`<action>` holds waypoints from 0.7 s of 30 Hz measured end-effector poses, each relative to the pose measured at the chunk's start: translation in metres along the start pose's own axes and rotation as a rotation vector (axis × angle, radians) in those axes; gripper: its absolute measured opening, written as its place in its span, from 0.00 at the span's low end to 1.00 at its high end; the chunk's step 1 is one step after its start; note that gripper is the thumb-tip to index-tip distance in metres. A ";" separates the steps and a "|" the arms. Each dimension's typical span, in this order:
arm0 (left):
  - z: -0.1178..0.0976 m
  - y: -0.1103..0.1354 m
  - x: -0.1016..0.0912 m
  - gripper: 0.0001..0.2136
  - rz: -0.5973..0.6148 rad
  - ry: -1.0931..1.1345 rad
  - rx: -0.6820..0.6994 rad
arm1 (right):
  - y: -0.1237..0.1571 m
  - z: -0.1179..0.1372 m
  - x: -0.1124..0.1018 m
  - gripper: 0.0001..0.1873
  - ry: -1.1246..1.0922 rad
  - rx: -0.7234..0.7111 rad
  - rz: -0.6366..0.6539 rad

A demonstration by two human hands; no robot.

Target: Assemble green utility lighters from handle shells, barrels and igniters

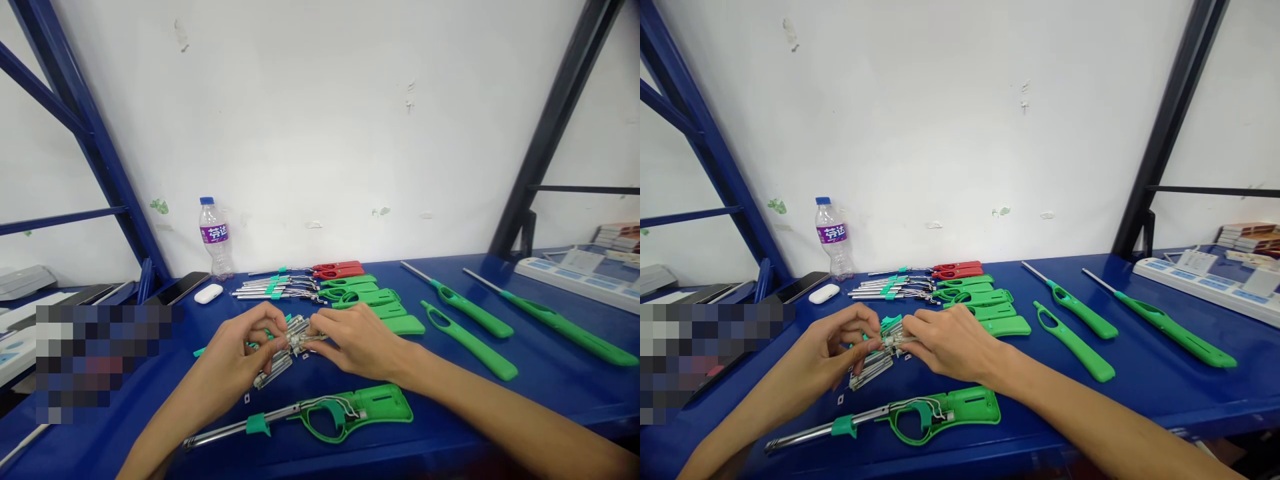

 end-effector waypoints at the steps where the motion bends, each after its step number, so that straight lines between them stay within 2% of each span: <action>1: 0.000 -0.001 0.000 0.14 -0.009 0.016 0.008 | 0.000 0.000 0.000 0.13 0.003 -0.003 0.001; 6: -0.001 -0.002 0.002 0.15 -0.048 0.074 0.024 | -0.001 0.001 -0.001 0.11 0.017 -0.015 0.002; 16: -0.002 0.000 0.001 0.22 -0.045 0.166 -0.018 | 0.001 -0.001 -0.004 0.12 0.035 -0.014 -0.057; 21: -0.002 -0.002 0.000 0.21 -0.079 0.190 -0.035 | 0.002 -0.002 -0.006 0.14 0.039 -0.007 -0.092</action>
Point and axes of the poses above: each hand's wrist, its own y-axis away from the middle knuckle, its own x-axis out of the palm, z = x × y, the point moved 9 cm from there along -y, towards the middle knuckle, and after that the axes turned 3 degrees about -y, right-handed, at the moved point
